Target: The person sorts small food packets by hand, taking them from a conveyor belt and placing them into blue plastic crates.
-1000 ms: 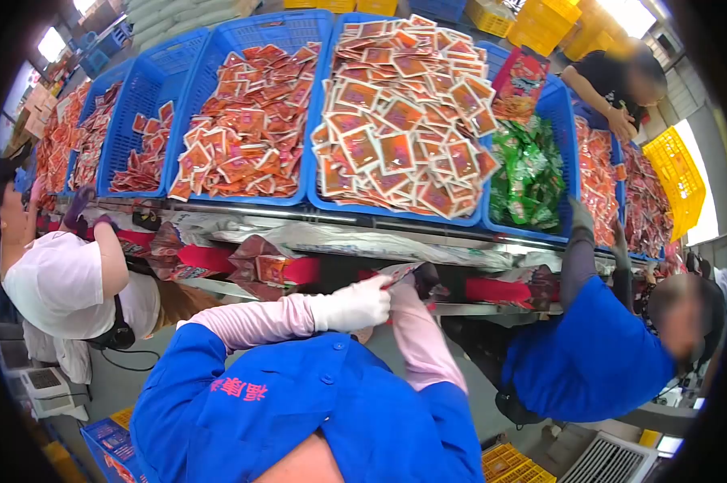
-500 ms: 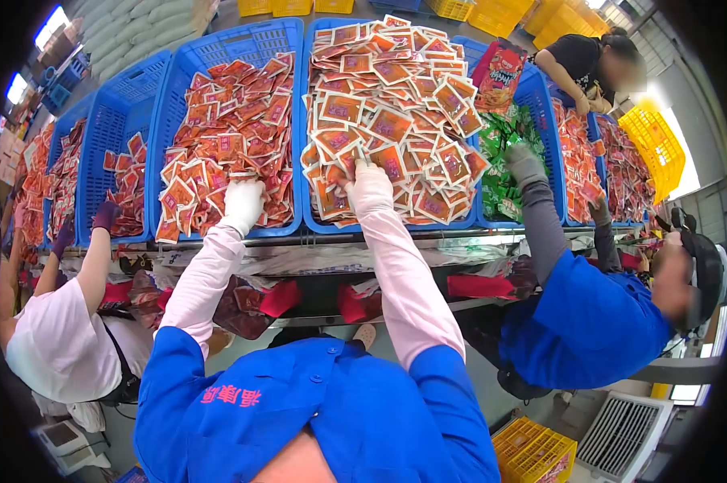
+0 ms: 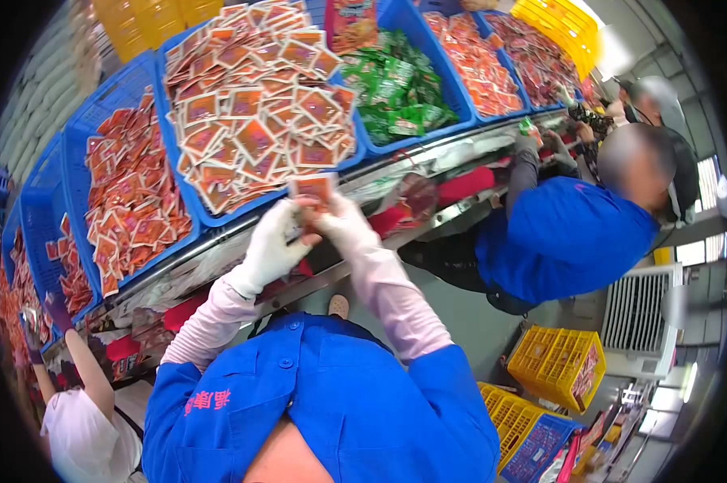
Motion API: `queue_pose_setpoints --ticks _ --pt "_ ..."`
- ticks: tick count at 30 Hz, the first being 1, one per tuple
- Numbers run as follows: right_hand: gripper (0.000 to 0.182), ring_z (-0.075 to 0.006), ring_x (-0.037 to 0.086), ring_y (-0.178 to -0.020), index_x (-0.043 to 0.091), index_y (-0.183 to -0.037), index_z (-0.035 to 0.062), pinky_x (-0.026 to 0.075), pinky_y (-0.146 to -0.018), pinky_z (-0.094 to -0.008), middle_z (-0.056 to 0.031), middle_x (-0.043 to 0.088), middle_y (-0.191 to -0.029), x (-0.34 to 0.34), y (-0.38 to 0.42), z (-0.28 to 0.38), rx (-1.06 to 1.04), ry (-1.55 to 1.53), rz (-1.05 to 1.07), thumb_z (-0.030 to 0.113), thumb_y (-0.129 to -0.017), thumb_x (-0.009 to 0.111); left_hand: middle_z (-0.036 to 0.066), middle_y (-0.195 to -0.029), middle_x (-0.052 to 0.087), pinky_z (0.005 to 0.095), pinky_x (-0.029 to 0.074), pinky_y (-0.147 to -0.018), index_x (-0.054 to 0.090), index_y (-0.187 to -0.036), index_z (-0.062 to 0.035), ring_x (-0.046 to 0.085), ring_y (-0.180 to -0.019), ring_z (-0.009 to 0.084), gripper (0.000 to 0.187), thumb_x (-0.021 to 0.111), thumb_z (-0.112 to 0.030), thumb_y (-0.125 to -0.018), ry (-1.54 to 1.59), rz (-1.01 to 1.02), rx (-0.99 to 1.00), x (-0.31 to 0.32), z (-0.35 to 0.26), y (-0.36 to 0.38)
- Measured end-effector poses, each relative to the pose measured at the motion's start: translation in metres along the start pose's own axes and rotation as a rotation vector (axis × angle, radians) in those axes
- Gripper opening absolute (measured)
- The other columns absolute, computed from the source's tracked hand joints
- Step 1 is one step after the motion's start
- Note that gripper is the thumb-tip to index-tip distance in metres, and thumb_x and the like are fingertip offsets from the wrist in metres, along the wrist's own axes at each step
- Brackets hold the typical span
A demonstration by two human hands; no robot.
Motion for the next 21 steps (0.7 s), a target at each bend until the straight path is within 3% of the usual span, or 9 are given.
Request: queue_pose_setpoints --ticks 5,7,8,9,10,11,12,15,21 --pt "0.043 -0.0120 0.063 -0.101 0.056 -0.135 0.0060 0.052 -0.087 -0.0280 -0.0017 0.064 -0.122 -0.173 0.074 0.072 -0.390 0.138 -0.545 0.007 -0.094 0.067 0.012 -0.123 0.064 0.0433 0.043 -0.100 0.061 -0.120 -0.0059 0.058 -0.115 0.0300 0.055 0.081 -0.020 -0.070 -0.168 0.266 0.346 0.113 -0.076 -0.034" --pt "0.040 -0.0092 0.064 -0.086 0.059 -0.131 0.0088 0.052 -0.073 -0.0257 -0.0010 0.068 -0.106 -0.181 0.054 0.069 -0.374 0.368 -0.342 0.002 -0.092 0.062 0.011 -0.112 0.067 0.0422 0.043 -0.097 0.066 -0.108 -0.0063 0.061 -0.110 0.0266 0.039 0.075 -0.020 -0.073 -0.434 0.336 0.383 0.161 -0.061 -0.041" --pt "0.038 -0.0164 0.067 -0.081 0.063 -0.127 0.0110 0.052 -0.070 -0.0279 -0.0055 0.071 -0.099 -0.176 0.050 0.056 -0.117 0.784 -0.355 0.000 -0.091 0.060 0.009 -0.103 0.069 0.0416 0.044 -0.096 0.069 -0.099 -0.0076 0.063 -0.102 0.0250 0.027 0.071 -0.020 -0.075 -0.682 0.402 0.390 0.186 -0.034 -0.036" --pt "0.036 -0.0187 0.069 -0.082 0.068 -0.119 0.0119 0.055 -0.070 -0.0358 -0.0079 0.072 -0.089 -0.159 0.044 0.043 -0.287 1.097 -0.177 -0.001 -0.088 0.056 0.008 -0.094 0.070 0.0410 0.044 -0.094 0.072 -0.089 -0.0089 0.065 -0.095 0.0234 0.018 0.067 -0.021 -0.077 -0.936 0.470 0.381 0.196 -0.007 -0.031" --pt "0.031 -0.0254 0.069 -0.084 0.068 -0.120 0.0131 0.055 -0.070 -0.0383 -0.0104 0.072 -0.093 -0.174 0.026 -0.018 -0.051 1.627 -0.017 0.011 -0.094 0.053 0.005 -0.074 0.068 0.0404 0.044 -0.093 0.073 -0.074 -0.0121 0.067 -0.079 0.0214 0.016 0.061 -0.021 -0.081 -0.846 0.533 0.324 0.188 -0.004 -0.024" --pt "0.023 -0.0366 0.070 -0.091 0.071 -0.108 0.0111 0.055 -0.080 -0.0436 -0.0191 0.072 -0.097 -0.178 0.028 -0.055 0.245 1.532 0.025 0.021 -0.091 0.061 0.005 -0.066 0.066 0.0391 0.045 -0.091 0.072 -0.069 -0.0127 0.066 -0.071 0.0217 0.015 0.062 -0.019 -0.077 -0.732 0.405 0.399 0.177 -0.008 -0.013" --pt "0.027 -0.0347 0.070 -0.085 0.073 -0.112 0.0127 0.056 -0.077 -0.0435 -0.0161 0.074 -0.097 -0.161 0.018 -0.105 0.297 1.869 0.393 0.027 -0.093 0.060 0.006 -0.064 0.066 0.0369 0.046 -0.089 0.072 -0.067 -0.0124 0.066 -0.071 0.0212 0.012 0.062 -0.018 -0.072 -0.784 0.478 0.473 0.176 -0.012 0.004" --pt "0.026 -0.0335 0.071 -0.084 0.073 -0.111 0.0121 0.056 -0.076 -0.0426 -0.0157 0.074 -0.095 -0.131 0.066 -0.120 0.294 1.742 0.493 0.027 -0.093 0.061 0.004 -0.065 0.065 0.0366 0.043 -0.093 0.071 -0.064 -0.0150 0.064 -0.071 0.0195 0.011 0.061 -0.018 -0.069 -0.882 0.502 0.624 0.166 -0.050 0.055" --pt "0.024 -0.0298 0.072 -0.081 0.073 -0.107 0.0102 0.058 -0.073 -0.0399 -0.0145 0.073 -0.090 -0.008 0.008 -0.095 0.417 1.440 0.624 0.026 -0.091 0.063 0.002 -0.076 0.067 0.0412 0.044 -0.093 0.069 -0.070 -0.0142 0.065 -0.080 0.0224 0.008 0.067 -0.022 -0.072 -0.682 0.303 0.284 0.048 -0.014 0.063"
Point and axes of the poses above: each hand's wrist, its own y-axis away from the middle knuckle, its own x-axis out of the palm, z = x × y, the point moved 9 cm from there along -y, towards the middle knuckle
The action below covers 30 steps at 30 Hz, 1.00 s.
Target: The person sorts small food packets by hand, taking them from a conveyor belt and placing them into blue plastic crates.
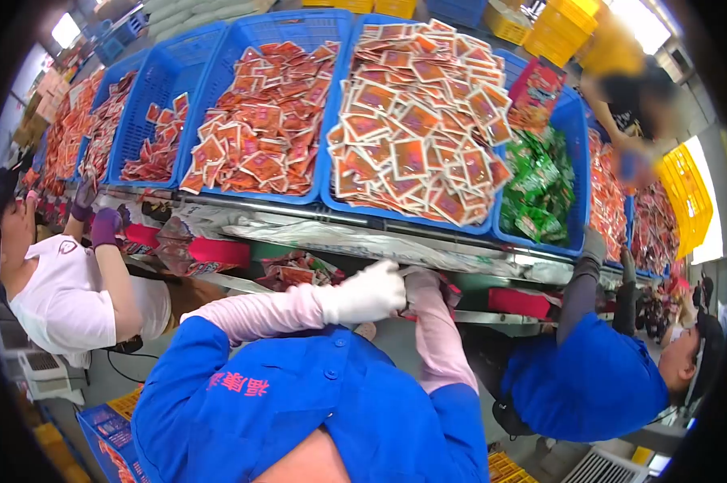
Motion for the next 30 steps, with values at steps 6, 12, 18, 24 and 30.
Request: queue_pose_setpoints --ticks 6,12,18,24,30 --pt "0.021 -0.0213 0.071 -0.069 0.073 -0.103 0.0061 0.057 -0.067 -0.0356 -0.0112 0.072 -0.083 -0.124 0.006 0.084 -0.251 -0.043 -0.252 0.018 -0.091 0.061 0.012 -0.068 0.063 0.0461 0.049 -0.064 0.068 -0.072 -0.0087 0.066 -0.072 0.0321 0.022 0.071 -0.031 -0.073 -0.400 -0.336 -0.639 -0.156 0.232 0.128" --pt "0.059 -0.0332 0.067 -0.105 0.060 -0.124 0.0032 0.053 -0.089 -0.0444 -0.0187 0.070 -0.110 -0.216 -0.104 0.069 0.175 0.052 -0.837 0.045 -0.085 0.073 0.010 -0.089 0.071 0.0453 0.049 -0.077 0.072 -0.096 -0.0111 0.069 -0.086 0.0291 0.027 0.074 -0.033 -0.080 -0.523 0.076 -0.943 -0.088 0.337 0.227" --pt "0.025 -0.0342 0.071 -0.083 0.070 -0.090 0.0045 0.054 -0.077 -0.0450 -0.0166 0.071 -0.082 -0.213 -0.113 0.046 0.151 -0.156 -1.053 0.029 -0.090 0.066 0.012 -0.085 0.071 0.0443 0.050 -0.076 0.069 -0.087 -0.0070 0.068 -0.082 0.0338 0.011 0.069 -0.017 -0.084 -0.273 -0.406 -0.874 -0.147 0.308 0.209" --pt "0.027 -0.0197 0.069 -0.089 0.065 -0.115 -0.0011 0.057 -0.082 -0.0347 -0.0065 0.070 -0.103 -0.151 -0.027 0.101 -0.252 -1.240 -0.584 0.019 -0.099 0.061 0.012 -0.089 0.065 0.0398 0.051 -0.077 0.066 -0.092 -0.0033 0.064 -0.086 0.0328 0.011 0.069 -0.008 -0.083 0.203 -0.575 -0.436 -0.169 0.172 0.056" --pt "0.047 -0.0145 0.068 -0.095 0.060 -0.127 0.0059 0.052 -0.079 -0.0279 -0.0041 0.069 -0.108 -0.065 0.080 -0.002 -0.236 -1.649 -0.717 0.034 -0.091 0.074 0.015 -0.111 0.066 0.0421 0.051 -0.090 0.065 -0.110 -0.0058 0.063 -0.105 0.0348 0.035 0.069 0.000 -0.076 0.486 -0.269 -0.067 -0.056 0.040 -0.062"
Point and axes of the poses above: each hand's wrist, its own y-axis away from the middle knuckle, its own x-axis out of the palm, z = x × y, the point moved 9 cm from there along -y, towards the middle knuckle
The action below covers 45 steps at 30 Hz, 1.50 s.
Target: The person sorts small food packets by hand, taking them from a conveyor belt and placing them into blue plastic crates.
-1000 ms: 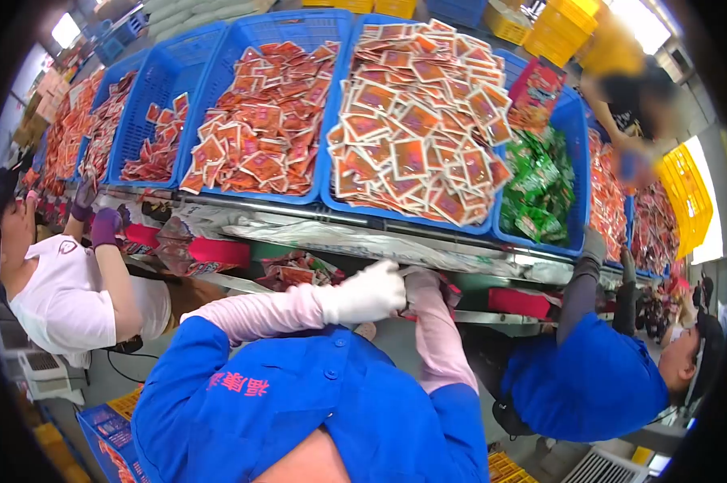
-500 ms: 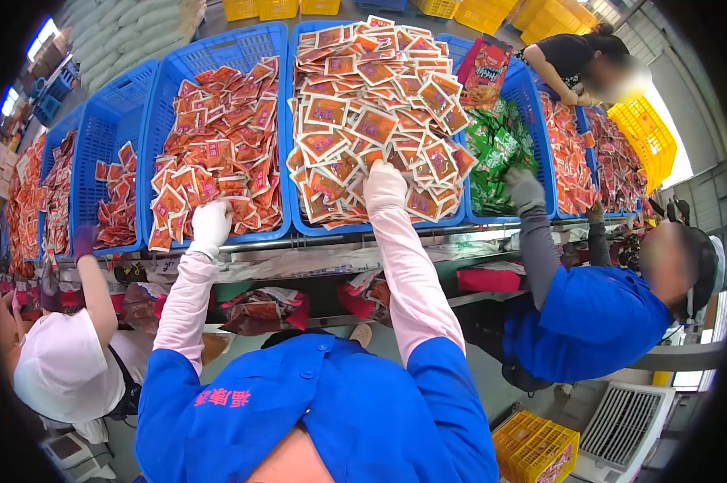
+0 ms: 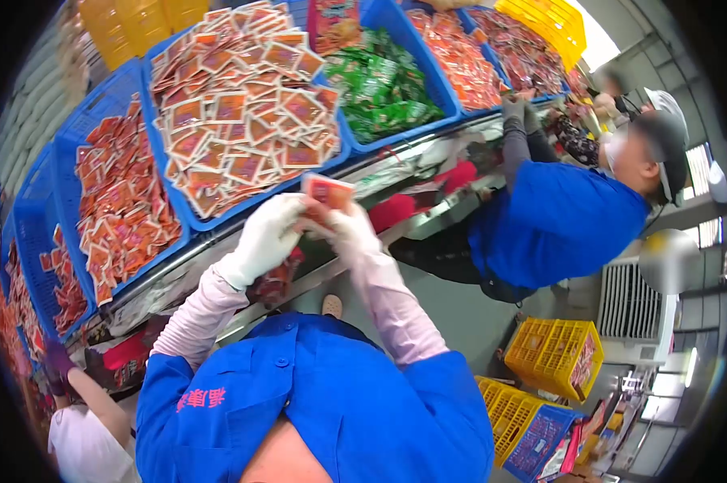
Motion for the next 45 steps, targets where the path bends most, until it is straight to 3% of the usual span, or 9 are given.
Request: queue_pose_setpoints --ticks 6,11,13,14,16,24,31,38,45 --pt "0.030 -0.0220 0.070 -0.097 0.061 -0.125 -0.0006 0.058 -0.090 -0.0352 -0.0106 0.069 -0.115 -0.185 0.067 0.102 -0.682 0.140 -0.464 0.009 -0.097 0.065 0.009 -0.120 0.065 0.0416 0.043 -0.099 0.064 -0.113 -0.0071 0.060 -0.114 0.0269 0.049 0.081 -0.017 -0.068 -0.061 0.191 0.339 0.146 -0.086 -0.052" --pt "0.031 -0.0191 0.070 -0.097 0.063 -0.116 0.0012 0.056 -0.086 -0.0313 -0.0108 0.073 -0.103 -0.199 0.005 0.046 -0.462 0.697 -0.153 -0.009 -0.088 0.056 0.008 -0.101 0.071 0.0441 0.041 -0.099 0.071 -0.104 -0.0120 0.066 -0.101 0.0238 0.021 0.056 -0.019 -0.091 -0.626 0.585 0.021 0.242 0.004 -0.051" --pt "0.020 -0.0290 0.071 -0.096 0.064 -0.107 -0.0009 0.056 -0.084 -0.0369 -0.0184 0.072 -0.101 -0.182 -0.010 0.021 -0.340 1.337 0.085 -0.004 -0.088 0.058 0.006 -0.092 0.072 0.0436 0.042 -0.095 0.073 -0.093 -0.0137 0.067 -0.094 0.0235 0.017 0.057 -0.021 -0.090 -0.661 0.598 0.065 0.222 0.005 -0.037" --pt "0.023 -0.0319 0.070 -0.098 0.066 -0.113 0.0040 0.055 -0.084 -0.0389 -0.0159 0.072 -0.106 -0.181 -0.023 -0.011 0.051 0.706 0.162 0.004 -0.091 0.059 0.004 -0.082 0.072 0.0432 0.043 -0.092 0.074 -0.081 -0.0154 0.068 -0.087 0.0232 0.019 0.059 -0.023 -0.090 -0.687 0.625 0.126 0.213 0.005 -0.024" --pt "0.025 -0.0295 0.070 -0.101 0.070 -0.110 0.0042 0.053 -0.093 -0.0361 -0.0174 0.071 -0.113 -0.145 -0.025 -0.017 0.350 1.737 0.251 0.016 -0.090 0.061 0.006 -0.066 0.068 0.0403 0.044 -0.092 0.073 -0.066 -0.0148 0.068 -0.072 0.0238 0.023 0.061 -0.023 -0.085 -0.622 0.535 0.215 0.193 -0.013 -0.003" --pt "0.028 -0.0329 0.069 -0.101 0.071 -0.109 0.0051 0.053 -0.092 -0.0394 -0.0189 0.070 -0.111 0.083 -0.071 -0.111 0.080 1.980 0.669 0.021 -0.087 0.064 0.003 -0.067 0.065 0.0404 0.042 -0.099 0.069 -0.064 -0.0134 0.063 -0.079 0.0207 0.011 0.062 -0.019 -0.071 -0.599 0.417 0.233 0.103 -0.022 0.104" --pt "0.031 -0.0369 0.068 -0.098 0.074 -0.103 0.0073 0.053 -0.087 -0.0464 -0.0213 0.071 -0.103 0.072 -0.053 -0.111 0.093 2.033 0.833 0.030 -0.083 0.067 0.008 -0.068 0.065 0.0440 0.050 -0.073 0.068 -0.069 -0.0113 0.065 -0.072 0.0297 0.007 0.071 -0.017 -0.066 -0.400 0.118 -0.102 -0.094 0.016 0.098" --pt "0.036 -0.0357 0.068 -0.097 0.063 -0.109 0.0055 0.053 -0.085 -0.0450 -0.0187 0.070 -0.102 0.160 -0.147 -0.003 -0.424 1.722 0.099 0.034 -0.088 0.070 0.012 -0.089 0.069 0.0469 0.053 -0.071 0.073 -0.091 -0.0132 0.070 -0.082 0.0312 0.023 0.075 -0.033 -0.079 -1.069 -0.004 -0.840 -0.234 0.253 0.214" --pt "0.028 -0.0378 0.068 -0.092 0.071 -0.106 0.0010 0.053 -0.084 -0.0429 -0.0186 0.073 -0.103 0.122 -0.182 -0.024 -0.363 1.450 0.011 0.021 -0.087 0.066 0.015 -0.087 0.071 0.0441 0.054 -0.073 0.073 -0.092 -0.0111 0.069 -0.084 0.0335 0.017 0.071 -0.026 -0.084 -0.769 -0.154 -0.868 -0.254 0.238 0.207"
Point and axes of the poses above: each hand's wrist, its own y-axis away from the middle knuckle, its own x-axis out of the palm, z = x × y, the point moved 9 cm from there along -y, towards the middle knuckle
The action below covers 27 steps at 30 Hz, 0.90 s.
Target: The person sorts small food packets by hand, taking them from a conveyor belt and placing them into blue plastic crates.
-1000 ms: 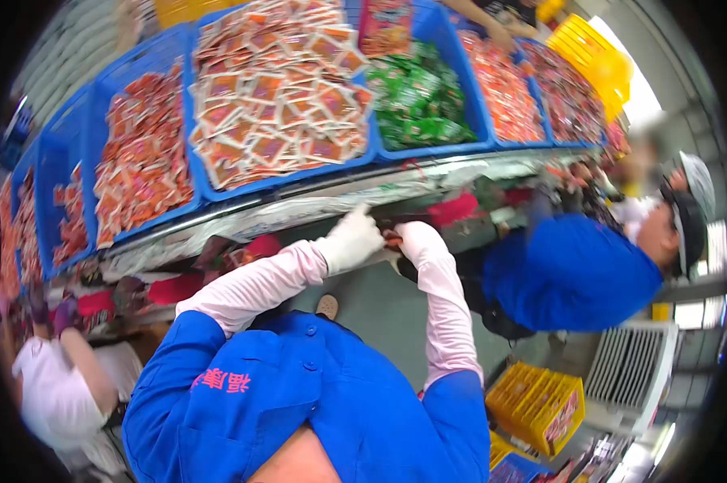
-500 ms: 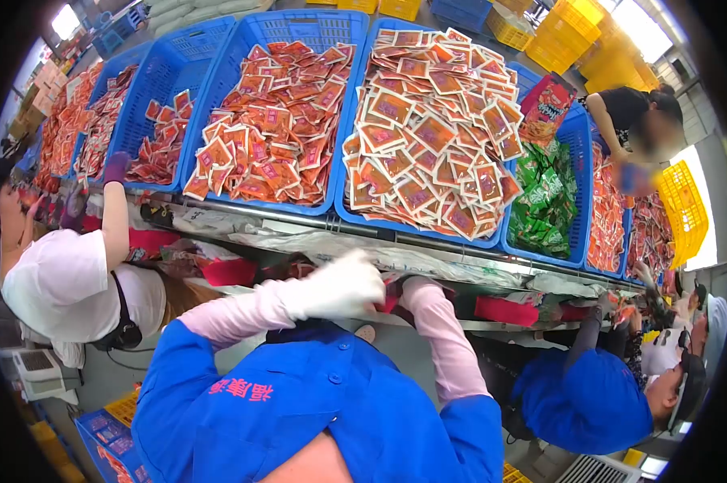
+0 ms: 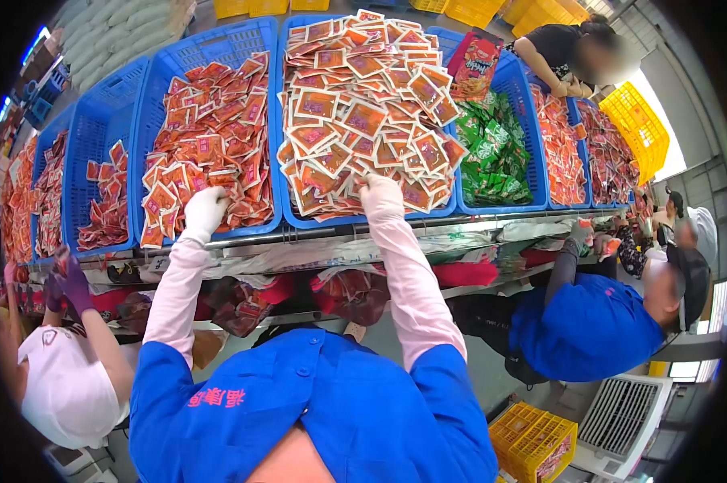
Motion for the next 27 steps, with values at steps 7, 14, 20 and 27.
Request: queue_pose_setpoints --ticks 7,14,20,27 --pt "0.039 -0.0118 0.062 -0.101 0.066 -0.119 0.0044 0.048 -0.088 -0.0288 -0.0038 0.069 -0.114 -0.035 0.104 0.048 0.218 -1.475 0.193 0.038 -0.098 0.065 0.006 -0.086 0.065 0.0296 0.049 -0.075 0.069 -0.097 -0.0012 0.062 -0.081 0.0172 0.014 0.072 -0.002 -0.083 0.770 0.004 0.454 -0.071 -0.227 0.045" --pt "0.038 -0.0174 0.067 -0.094 0.063 -0.118 0.0049 0.054 -0.080 -0.0309 -0.0072 0.068 -0.107 -0.123 0.202 -0.105 0.179 -1.468 -0.270 0.029 -0.091 0.073 0.014 -0.117 0.065 0.0396 0.050 -0.096 0.064 -0.117 -0.0061 0.062 -0.113 0.0336 0.045 0.078 -0.008 -0.075 0.855 0.135 0.793 -0.010 -0.418 0.140" --pt "0.032 -0.0215 0.071 -0.094 0.065 -0.120 0.0045 0.056 -0.085 -0.0334 -0.0105 0.072 -0.109 -0.181 0.224 -0.210 -0.015 -0.545 -0.465 -0.003 -0.089 0.062 0.016 -0.110 0.066 0.0420 0.042 -0.101 0.068 -0.111 -0.0059 0.062 -0.107 0.0309 0.035 0.072 -0.019 -0.079 0.296 0.262 1.091 0.098 -0.539 0.191" --pt "0.030 -0.0389 0.066 -0.106 0.073 -0.110 0.0082 0.053 -0.094 -0.0456 -0.0219 0.070 -0.112 0.014 0.190 -0.205 0.028 0.542 0.644 0.025 -0.093 0.056 0.006 -0.066 0.065 0.0489 0.038 -0.109 0.071 -0.070 -0.0128 0.064 -0.069 0.0217 0.012 0.060 -0.018 -0.070 -0.063 0.244 1.380 0.093 -0.480 0.269"
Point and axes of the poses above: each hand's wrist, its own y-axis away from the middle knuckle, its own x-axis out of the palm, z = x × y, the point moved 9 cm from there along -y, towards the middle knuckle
